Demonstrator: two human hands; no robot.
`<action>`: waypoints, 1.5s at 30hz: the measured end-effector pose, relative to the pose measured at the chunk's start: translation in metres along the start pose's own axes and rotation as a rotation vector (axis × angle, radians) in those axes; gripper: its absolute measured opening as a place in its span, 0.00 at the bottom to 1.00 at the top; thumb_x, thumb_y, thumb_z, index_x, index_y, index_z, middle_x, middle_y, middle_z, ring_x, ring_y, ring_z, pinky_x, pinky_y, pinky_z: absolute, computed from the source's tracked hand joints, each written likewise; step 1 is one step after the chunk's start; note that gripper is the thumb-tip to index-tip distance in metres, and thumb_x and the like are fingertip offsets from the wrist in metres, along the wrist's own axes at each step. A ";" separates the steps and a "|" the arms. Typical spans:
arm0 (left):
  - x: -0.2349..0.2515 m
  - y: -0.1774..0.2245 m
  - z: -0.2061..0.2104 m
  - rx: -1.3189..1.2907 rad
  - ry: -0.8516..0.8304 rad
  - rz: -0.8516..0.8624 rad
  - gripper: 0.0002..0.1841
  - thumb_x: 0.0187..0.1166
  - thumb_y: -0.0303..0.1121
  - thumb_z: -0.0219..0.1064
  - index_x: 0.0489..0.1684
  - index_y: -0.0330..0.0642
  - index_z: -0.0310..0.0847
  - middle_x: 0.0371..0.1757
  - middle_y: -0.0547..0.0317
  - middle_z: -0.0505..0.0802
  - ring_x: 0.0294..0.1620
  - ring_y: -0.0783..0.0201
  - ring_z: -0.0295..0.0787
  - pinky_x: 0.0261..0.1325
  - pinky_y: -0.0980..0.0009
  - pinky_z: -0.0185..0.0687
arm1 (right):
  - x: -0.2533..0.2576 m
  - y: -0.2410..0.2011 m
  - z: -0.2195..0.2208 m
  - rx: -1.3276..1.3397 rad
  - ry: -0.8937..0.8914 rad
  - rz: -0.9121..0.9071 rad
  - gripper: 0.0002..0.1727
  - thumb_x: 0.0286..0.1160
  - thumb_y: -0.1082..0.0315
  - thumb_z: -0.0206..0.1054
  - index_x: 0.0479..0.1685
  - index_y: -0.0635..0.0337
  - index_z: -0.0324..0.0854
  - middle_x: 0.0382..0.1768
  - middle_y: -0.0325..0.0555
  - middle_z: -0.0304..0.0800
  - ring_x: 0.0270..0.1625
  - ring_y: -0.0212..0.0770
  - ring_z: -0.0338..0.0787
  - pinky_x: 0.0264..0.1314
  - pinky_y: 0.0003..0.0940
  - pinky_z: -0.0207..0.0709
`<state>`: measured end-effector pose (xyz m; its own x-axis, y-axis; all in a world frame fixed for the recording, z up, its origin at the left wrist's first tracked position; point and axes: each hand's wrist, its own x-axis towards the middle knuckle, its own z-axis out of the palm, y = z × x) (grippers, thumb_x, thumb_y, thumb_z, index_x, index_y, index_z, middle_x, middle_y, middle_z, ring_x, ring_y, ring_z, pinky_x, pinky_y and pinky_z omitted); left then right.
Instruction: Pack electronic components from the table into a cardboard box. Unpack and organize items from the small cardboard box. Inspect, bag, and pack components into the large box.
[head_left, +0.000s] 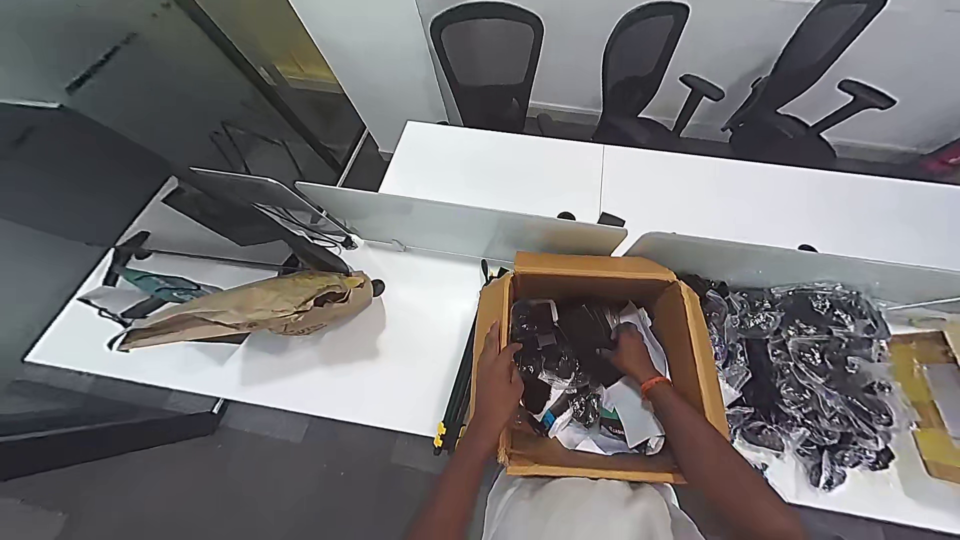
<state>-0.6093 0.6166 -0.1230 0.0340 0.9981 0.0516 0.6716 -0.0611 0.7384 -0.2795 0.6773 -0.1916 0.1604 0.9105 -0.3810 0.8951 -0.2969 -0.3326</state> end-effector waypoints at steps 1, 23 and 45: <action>0.000 0.001 -0.001 0.005 0.000 0.001 0.18 0.74 0.23 0.61 0.58 0.43 0.90 0.93 0.41 0.60 0.90 0.48 0.63 0.83 0.54 0.72 | 0.002 -0.005 0.005 0.038 -0.016 -0.011 0.44 0.49 0.50 0.85 0.70 0.62 0.75 0.69 0.64 0.79 0.68 0.63 0.83 0.66 0.62 0.80; 0.131 0.069 0.024 0.508 -0.632 -0.016 0.22 0.72 0.27 0.66 0.68 0.39 0.82 0.69 0.42 0.87 0.72 0.42 0.83 0.71 0.41 0.80 | -0.103 -0.020 -0.033 -0.267 -0.515 -0.210 0.46 0.45 0.54 0.83 0.76 0.44 0.72 0.53 0.55 0.91 0.51 0.64 0.91 0.46 0.73 0.81; 0.007 0.080 0.159 0.243 -1.274 0.412 0.13 0.77 0.35 0.72 0.54 0.39 0.90 0.57 0.39 0.93 0.64 0.38 0.87 0.67 0.33 0.79 | -0.066 -0.014 -0.041 0.344 0.256 0.137 0.55 0.69 0.37 0.71 0.89 0.67 0.55 0.73 0.63 0.80 0.74 0.56 0.83 0.78 0.56 0.74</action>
<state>-0.4376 0.6201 -0.1698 0.8273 0.2323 -0.5115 0.5545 -0.4835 0.6773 -0.2853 0.6332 -0.1263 0.4046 0.8850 -0.2303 0.6750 -0.4589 -0.5777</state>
